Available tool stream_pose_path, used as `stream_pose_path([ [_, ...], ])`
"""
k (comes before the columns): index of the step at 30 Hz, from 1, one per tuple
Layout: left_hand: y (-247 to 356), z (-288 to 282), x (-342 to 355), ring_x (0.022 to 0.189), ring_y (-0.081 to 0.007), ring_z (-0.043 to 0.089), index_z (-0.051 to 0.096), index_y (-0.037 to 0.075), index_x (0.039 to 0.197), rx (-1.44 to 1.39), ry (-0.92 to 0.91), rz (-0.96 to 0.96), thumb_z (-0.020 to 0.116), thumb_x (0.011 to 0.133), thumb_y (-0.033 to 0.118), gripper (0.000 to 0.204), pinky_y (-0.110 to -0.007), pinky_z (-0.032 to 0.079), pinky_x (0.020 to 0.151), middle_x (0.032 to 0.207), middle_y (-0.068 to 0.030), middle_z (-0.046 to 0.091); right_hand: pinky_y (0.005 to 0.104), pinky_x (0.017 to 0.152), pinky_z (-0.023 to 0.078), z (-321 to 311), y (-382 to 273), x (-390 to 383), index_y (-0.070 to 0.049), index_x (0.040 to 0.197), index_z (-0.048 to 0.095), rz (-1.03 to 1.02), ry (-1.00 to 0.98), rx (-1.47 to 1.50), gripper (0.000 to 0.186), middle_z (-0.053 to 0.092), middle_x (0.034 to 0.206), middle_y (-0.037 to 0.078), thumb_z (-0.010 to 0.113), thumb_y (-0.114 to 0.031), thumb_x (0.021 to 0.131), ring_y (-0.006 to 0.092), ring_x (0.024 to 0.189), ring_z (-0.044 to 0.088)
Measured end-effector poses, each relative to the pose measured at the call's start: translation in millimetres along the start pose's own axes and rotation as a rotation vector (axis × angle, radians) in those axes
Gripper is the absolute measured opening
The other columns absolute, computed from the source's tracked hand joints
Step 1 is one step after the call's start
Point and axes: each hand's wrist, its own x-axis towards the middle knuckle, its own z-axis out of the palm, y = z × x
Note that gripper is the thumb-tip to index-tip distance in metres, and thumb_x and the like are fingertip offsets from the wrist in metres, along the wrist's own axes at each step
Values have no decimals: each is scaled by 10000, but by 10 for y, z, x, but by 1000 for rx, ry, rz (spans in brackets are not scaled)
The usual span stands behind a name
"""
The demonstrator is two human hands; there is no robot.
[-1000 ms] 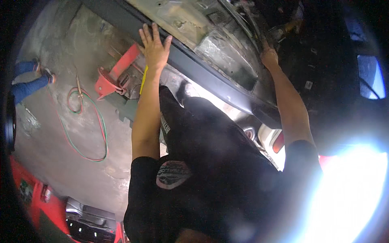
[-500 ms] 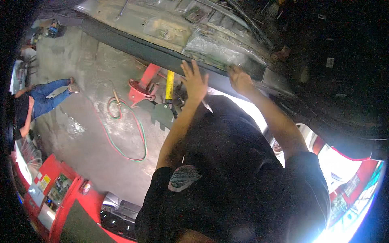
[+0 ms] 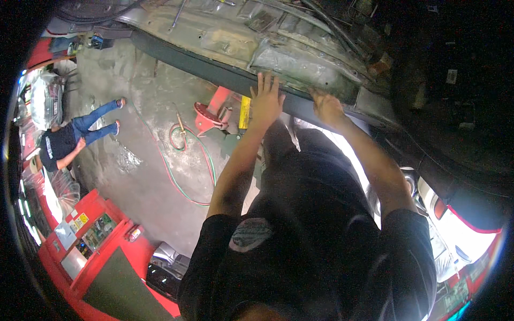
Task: The person uses a hammer to pound on the metal frame of a vehicle interior and then installs a rubber seal along the edge of the opening.
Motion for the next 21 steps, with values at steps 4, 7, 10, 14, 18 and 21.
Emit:
stream_pose_path([
  [4,38,0,-26,1503,-375,196,434,98,1469,20,6,-4,660,901,278,638,-694,227,1133,1598,-130,289,432,1092,431,214,110,-48,-56,1521,314,-32,66,-39,688,402,1515,231,597,-146,900,395,1310,493],
  [7,0,-84,48,1461,-371,280,473,97,1435,125,7,64,679,887,270,610,-682,241,1129,1536,-130,383,454,1043,463,287,182,-78,-75,1526,318,-104,200,-41,679,451,1463,242,579,-155,905,403,1248,537],
  [10,-197,-148,211,1384,-356,384,525,97,1380,225,16,156,702,869,277,570,-651,280,1113,1422,-121,502,494,927,529,244,153,-10,-86,1504,374,-113,217,-19,615,588,1296,250,549,-176,920,418,1078,640],
  [14,-401,-209,387,1304,-338,458,587,95,1309,225,-29,256,723,847,287,519,-602,322,1086,1296,-104,581,519,777,561,286,155,105,-55,1446,449,-39,139,-121,533,685,1012,233,521,-255,958,411,877,688],
  [18,-529,-99,294,1252,-365,484,604,107,1303,175,92,293,736,833,294,523,-604,324,1072,1247,-164,575,508,775,560,331,147,166,-50,1450,443,-57,179,-149,548,690,988,253,501,-314,974,414,901,687],
  [21,-414,38,-72,1308,-398,449,569,73,1321,-184,452,-52,614,957,254,410,-586,297,1106,1354,-290,487,510,801,559,142,71,62,-46,1465,426,-66,206,-112,580,676,1044,285,499,-353,978,431,904,684],
])
